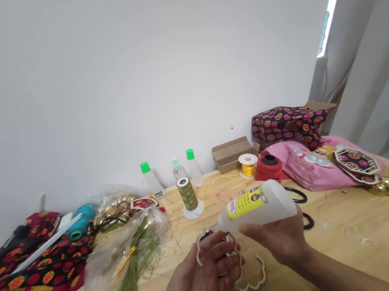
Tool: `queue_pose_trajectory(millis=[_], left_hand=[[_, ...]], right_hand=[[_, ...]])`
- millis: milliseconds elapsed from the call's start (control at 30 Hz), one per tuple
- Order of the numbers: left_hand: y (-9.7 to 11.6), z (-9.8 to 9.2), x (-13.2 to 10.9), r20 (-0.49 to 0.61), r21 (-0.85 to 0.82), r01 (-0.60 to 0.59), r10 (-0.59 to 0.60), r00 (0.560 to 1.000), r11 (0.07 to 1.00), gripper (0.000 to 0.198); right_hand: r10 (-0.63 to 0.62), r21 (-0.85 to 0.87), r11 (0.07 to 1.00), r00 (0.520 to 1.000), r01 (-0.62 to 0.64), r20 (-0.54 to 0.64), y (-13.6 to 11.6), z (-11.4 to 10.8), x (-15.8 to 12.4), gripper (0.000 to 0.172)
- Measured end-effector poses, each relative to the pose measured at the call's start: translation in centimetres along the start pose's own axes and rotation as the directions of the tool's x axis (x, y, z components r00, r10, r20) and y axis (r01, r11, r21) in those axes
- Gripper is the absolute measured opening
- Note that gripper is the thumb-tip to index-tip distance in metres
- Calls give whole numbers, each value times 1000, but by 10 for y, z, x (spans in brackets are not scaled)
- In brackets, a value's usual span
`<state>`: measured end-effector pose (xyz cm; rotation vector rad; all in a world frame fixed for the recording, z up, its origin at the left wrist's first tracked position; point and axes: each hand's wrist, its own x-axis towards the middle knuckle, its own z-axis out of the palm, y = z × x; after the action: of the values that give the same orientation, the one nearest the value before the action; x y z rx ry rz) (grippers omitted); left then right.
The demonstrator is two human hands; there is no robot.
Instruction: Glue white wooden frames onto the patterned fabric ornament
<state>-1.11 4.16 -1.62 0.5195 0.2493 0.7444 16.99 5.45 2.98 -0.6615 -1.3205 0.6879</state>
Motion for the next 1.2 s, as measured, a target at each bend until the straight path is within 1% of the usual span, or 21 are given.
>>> queue_pose_trajectory(millis=[200,333,467,600,733,900,1000,1133,1200], left_hand=[[-3,-2,1,-29,10,9,-9,1000,1000,47],[-3,-2,1,-37,20,6,-5,999,1000,50],[-2,-1,2,-32,20,11,-11,999,1000,52],[-3,-1,2,-8,5,19,-19,1000,1000,47],[-4,-3,3,-17,11,16,-16,1000,1000,44],[-4,-2,4,-39,15,18,-18,999,1000,49],[-4,0,3,-31,10,13,-13,999,1000,49],[-5,1,3,-25,-4,25,-25,999,1000,51],[-5,0,3,-28,-5,28,-28,999,1000,50]], right_hand=[[-11,-7,1000,1000,11,-8,-2,1,-2,35],[-5,-21,1000,1000,5,-1,-2,0,-1,30],[5,-8,1000,1000,-5,-4,-1,1,0,29],[-2,-45,999,1000,2,-3,-2,2,-1,29],[10,-39,999,1000,-10,-14,-1,3,-3,29],[21,-49,999,999,-24,-45,-1,3,-4,31],[15,-36,999,999,-16,-47,-2,2,-3,31],[38,-8,999,997,-38,-64,-4,3,-1,27],[44,-9,999,998,-44,-50,-4,4,-1,25]])
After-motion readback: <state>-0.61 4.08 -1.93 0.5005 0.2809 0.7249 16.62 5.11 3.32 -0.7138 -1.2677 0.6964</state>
